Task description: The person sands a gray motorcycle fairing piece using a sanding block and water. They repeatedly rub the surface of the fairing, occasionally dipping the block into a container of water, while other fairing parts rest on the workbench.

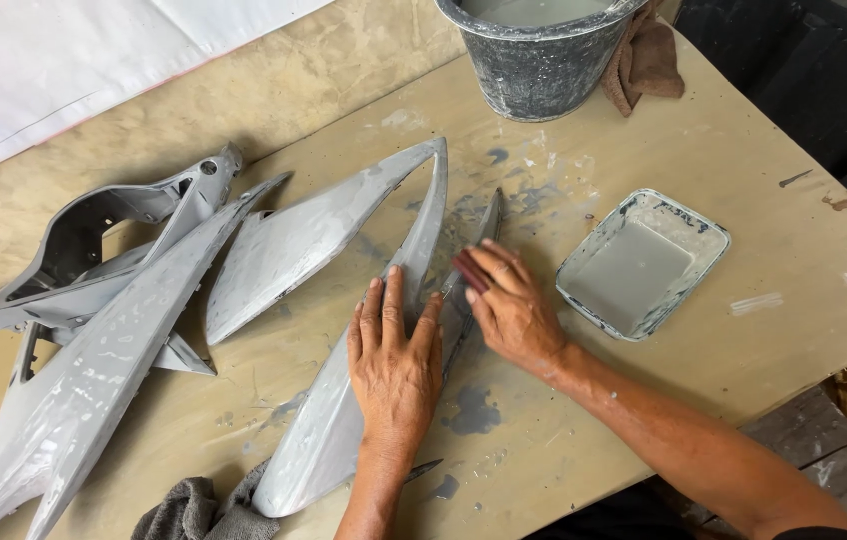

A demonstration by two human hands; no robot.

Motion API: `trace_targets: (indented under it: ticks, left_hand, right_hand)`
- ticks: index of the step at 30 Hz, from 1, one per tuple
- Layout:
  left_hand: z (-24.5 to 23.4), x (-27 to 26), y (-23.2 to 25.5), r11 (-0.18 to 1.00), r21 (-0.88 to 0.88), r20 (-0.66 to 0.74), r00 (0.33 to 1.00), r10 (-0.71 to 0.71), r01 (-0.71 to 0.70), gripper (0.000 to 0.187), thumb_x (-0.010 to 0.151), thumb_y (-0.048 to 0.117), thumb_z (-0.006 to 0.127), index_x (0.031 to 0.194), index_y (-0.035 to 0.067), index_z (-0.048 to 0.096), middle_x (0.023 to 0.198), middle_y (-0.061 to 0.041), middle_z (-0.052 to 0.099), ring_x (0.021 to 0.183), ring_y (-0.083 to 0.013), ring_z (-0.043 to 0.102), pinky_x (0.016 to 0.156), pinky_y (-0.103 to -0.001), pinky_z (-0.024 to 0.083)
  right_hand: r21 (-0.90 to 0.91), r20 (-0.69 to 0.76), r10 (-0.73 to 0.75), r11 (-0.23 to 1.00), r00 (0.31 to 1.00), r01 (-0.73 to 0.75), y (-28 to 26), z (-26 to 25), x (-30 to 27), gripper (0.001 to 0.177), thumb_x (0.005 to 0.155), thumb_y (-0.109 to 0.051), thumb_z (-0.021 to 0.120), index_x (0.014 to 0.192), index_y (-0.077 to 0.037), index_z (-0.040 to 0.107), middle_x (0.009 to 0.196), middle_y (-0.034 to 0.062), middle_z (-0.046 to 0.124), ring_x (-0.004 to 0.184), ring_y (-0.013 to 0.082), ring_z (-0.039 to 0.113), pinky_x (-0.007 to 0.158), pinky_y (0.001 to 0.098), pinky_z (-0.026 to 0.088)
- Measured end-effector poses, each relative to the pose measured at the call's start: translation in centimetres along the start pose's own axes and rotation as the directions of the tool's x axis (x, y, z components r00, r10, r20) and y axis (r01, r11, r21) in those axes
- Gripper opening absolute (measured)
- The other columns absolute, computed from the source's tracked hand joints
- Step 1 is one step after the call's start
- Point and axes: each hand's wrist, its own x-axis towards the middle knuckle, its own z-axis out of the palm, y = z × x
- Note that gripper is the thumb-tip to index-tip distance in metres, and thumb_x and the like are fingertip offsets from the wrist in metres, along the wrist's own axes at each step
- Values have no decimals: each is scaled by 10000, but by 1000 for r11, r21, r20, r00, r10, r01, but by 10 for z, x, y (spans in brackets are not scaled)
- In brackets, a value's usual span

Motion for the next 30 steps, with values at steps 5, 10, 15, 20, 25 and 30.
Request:
trace_targets:
  ticks: [5,10,15,20,25,30]
  left_hand:
    - [-2,2,1,1000,3,0,1000,-4,4,278,947,254,679,1224,257,704,1534,-171,487,1412,-383,465,1146,-526,366]
    - [-3,2,1,1000,4,1,1000,-5,5,279,956,250,672,1233,253,701,1542,-172,480,1416,-384,461,1147,-528,363]
    - [-4,3,2,1000,9,-4,1000,1,-1,284,941,261,686,1224,265,704,1524,-158,500,1410,-372,471,1148,-518,368]
    - [-1,1,0,1000,0,-5,1000,-1,1,272,959,260,667,1228,255,701,1532,-164,491,1411,-376,467,1149,-523,363]
    - [-2,2,1,1000,0,-8,1000,-6,6,267,957,256,668,1222,256,703,1534,-159,490,1416,-371,463,1149,-515,360]
    - [1,0,-1,1000,13,-7,1000,0,0,282,946,261,677,1227,258,694,1530,-160,493,1410,-370,470,1152,-517,364]
  right_hand:
    - [-43,-5,-25,999,1000,25,-12,-9,5,269,1018,-176,556,1128,7,719,1354,153,621,1317,401,551,1092,550,438]
    - [-72,-74,-8,997,997,3,-9,-11,11,271,1018,-153,567,1154,34,706,1335,176,616,1297,423,559,1068,547,460]
    - [-28,-10,-70,997,997,70,-39,-25,5,278,1018,-198,570,1174,-21,716,1399,130,608,1356,386,529,1108,536,417]
    - [-80,-28,-27,996,999,25,-4,-9,11,285,1032,-173,539,1148,20,713,1340,171,615,1320,404,543,1089,562,449]
    - [-13,-11,3,1000,1000,-3,-11,-5,4,291,1033,-162,518,1140,27,711,1349,189,606,1330,411,522,1123,566,406]
    - [-74,12,-55,996,998,56,1,0,0,304,1032,-193,529,1159,12,714,1376,165,605,1345,399,527,1100,569,427]
